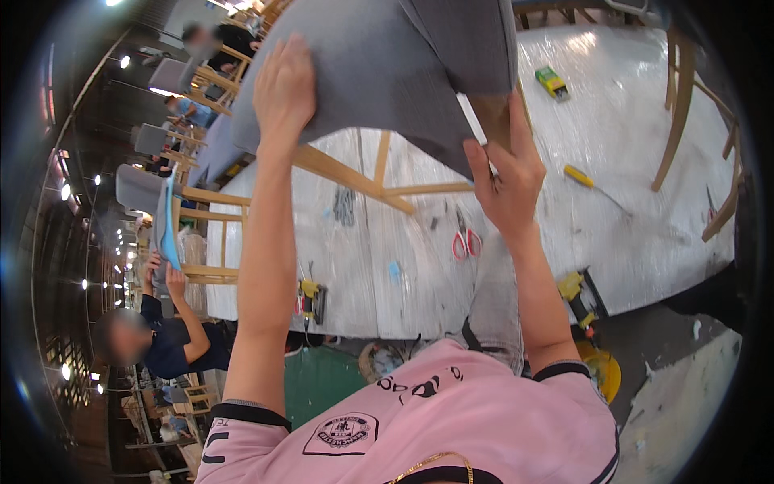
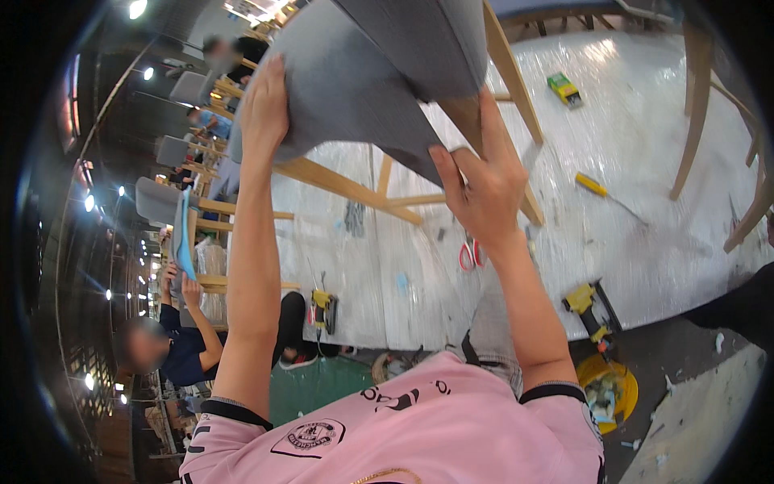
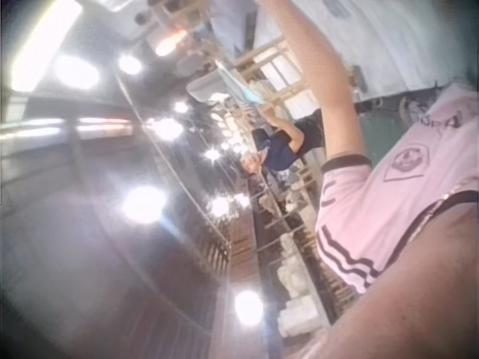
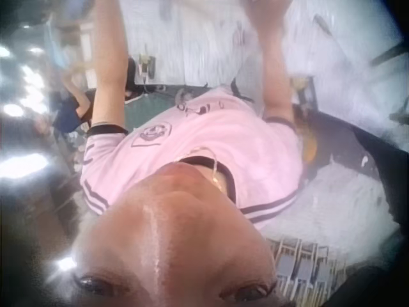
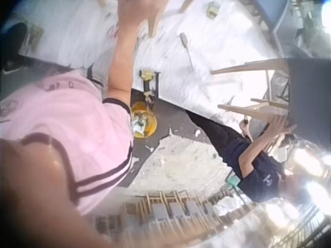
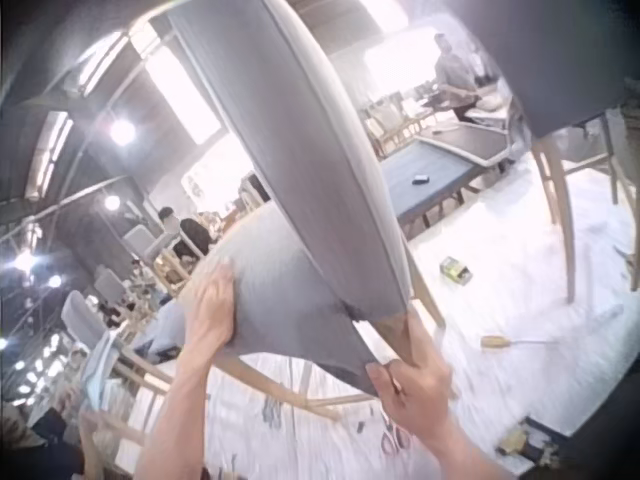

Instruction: The person stretches and secures gray fabric over a wooden chair frame, using a staple gun to attach the fabric to the underside. They repeatedly adjust the fabric, pull it taut, and staple it in place while working in a workshop with other chairs and tools visible.

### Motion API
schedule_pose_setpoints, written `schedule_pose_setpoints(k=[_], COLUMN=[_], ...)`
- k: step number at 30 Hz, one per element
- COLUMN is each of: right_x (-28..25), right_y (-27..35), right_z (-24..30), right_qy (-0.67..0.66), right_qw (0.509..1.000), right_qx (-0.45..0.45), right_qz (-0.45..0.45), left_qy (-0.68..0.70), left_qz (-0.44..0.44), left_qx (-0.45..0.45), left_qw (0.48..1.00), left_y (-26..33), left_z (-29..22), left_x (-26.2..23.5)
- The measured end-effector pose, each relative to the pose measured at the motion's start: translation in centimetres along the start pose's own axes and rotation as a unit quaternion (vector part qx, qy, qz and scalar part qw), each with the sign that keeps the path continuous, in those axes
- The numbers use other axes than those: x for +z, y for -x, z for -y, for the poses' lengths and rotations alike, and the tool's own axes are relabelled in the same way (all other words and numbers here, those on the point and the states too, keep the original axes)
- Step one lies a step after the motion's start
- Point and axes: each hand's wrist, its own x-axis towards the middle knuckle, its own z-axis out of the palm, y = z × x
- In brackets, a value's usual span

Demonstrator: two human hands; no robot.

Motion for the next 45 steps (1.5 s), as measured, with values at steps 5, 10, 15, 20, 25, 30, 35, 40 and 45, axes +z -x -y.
schedule_pose_setpoints(k=[5, 10, 15, 20, 25, 30, 35, 40, 45], right_x=[0.1, 0.1, 0.1, -0.8, 0.3, -0.9, -0.7, -0.4, -0.5], right_y=[0.3, 0.2, 0.2, 0.0, 0.3, 0.0, -0.1, 0.3, 0.5], right_z=[-2.0, -1.4, -0.4, -1.5, 0.9, -0.9, -0.1, -0.4, -0.3], right_qy=[0.027, 0.037, 0.034, 0.1, 0.006, 0.057, 0.017, -0.011, -0.053], right_qw=[0.998, 0.998, 0.999, 0.994, 0.999, 0.998, 1.0, 1.0, 0.997], right_qx=[-0.046, -0.048, -0.04, -0.044, -0.027, -0.036, -0.01, -0.001, 0.05], right_qz=[-0.032, -0.008, 0.011, 0.018, 0.028, 0.014, 0.012, 0.001, 0.018], left_qy=[-0.046, 0.058, 0.029, 0.036, 0.048, 0.144, 0.025, -0.029, -0.025], left_qz=[0.302, -0.072, -0.144, -0.145, -0.158, -0.159, -0.043, 0.041, 0.062], left_qx=[-0.133, 0.095, 0.071, 0.122, 0.066, 0.113, 0.223, 0.231, 0.225], left_qw=[0.943, 0.991, 0.987, 0.981, 0.984, 0.97, 0.974, 0.972, 0.972], left_y=[-0.8, -0.4, -5.5, -6.3, -6.0, -0.1, 4.8, 4.4, 4.3], left_z=[-16.2, -12.4, -6.2, -8.1, -5.6, -11.1, -10.7, -11.2, -12.1], left_x=[-3.2, 0.4, -5.8, -1.3, -7.9, -1.3, -2.7, -4.1, -4.5])
